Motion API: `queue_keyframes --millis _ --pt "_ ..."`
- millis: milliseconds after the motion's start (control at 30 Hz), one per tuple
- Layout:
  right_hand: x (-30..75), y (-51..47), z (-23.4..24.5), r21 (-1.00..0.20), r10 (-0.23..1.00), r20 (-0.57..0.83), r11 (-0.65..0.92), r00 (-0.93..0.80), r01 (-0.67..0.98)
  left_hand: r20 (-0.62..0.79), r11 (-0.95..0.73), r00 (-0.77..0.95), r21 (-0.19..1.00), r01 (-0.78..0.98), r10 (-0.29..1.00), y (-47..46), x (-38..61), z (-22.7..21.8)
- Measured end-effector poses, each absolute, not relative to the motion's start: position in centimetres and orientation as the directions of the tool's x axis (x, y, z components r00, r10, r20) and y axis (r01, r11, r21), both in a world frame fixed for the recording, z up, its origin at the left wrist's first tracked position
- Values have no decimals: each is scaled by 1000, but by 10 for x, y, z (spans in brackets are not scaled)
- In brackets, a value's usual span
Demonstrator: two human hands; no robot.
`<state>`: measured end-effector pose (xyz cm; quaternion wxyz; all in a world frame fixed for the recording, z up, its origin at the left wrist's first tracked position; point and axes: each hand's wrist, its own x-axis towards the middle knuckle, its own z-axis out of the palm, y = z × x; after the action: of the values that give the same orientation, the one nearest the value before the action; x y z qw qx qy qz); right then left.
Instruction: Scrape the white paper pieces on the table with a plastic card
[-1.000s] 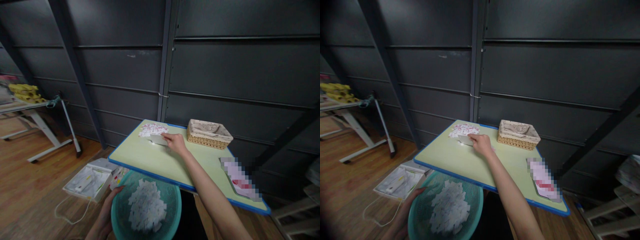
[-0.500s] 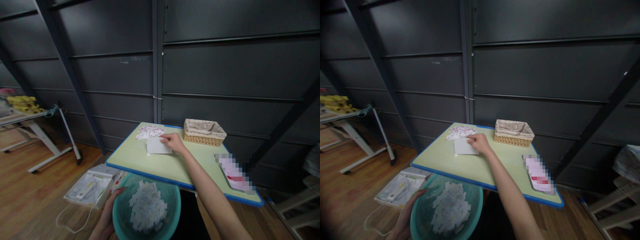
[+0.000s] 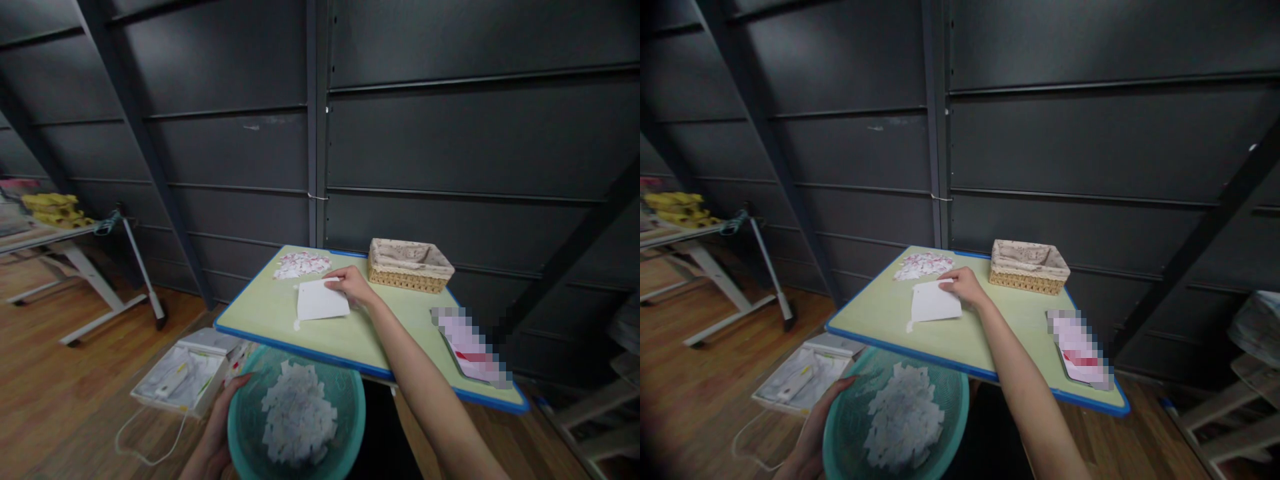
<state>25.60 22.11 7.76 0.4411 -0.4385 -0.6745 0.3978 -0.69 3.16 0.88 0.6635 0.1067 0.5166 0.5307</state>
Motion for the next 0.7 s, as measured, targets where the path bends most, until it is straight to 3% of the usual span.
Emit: queue_keyframes --millis 533,700 --pt "252 214 79 -989 922 69 112 -382 92 -625 478 -71 660 -580 777 29 -7 15" --pt "249 212 78 -983 902 42 114 -431 144 -608 460 -120 702 -544 785 29 -6 16"
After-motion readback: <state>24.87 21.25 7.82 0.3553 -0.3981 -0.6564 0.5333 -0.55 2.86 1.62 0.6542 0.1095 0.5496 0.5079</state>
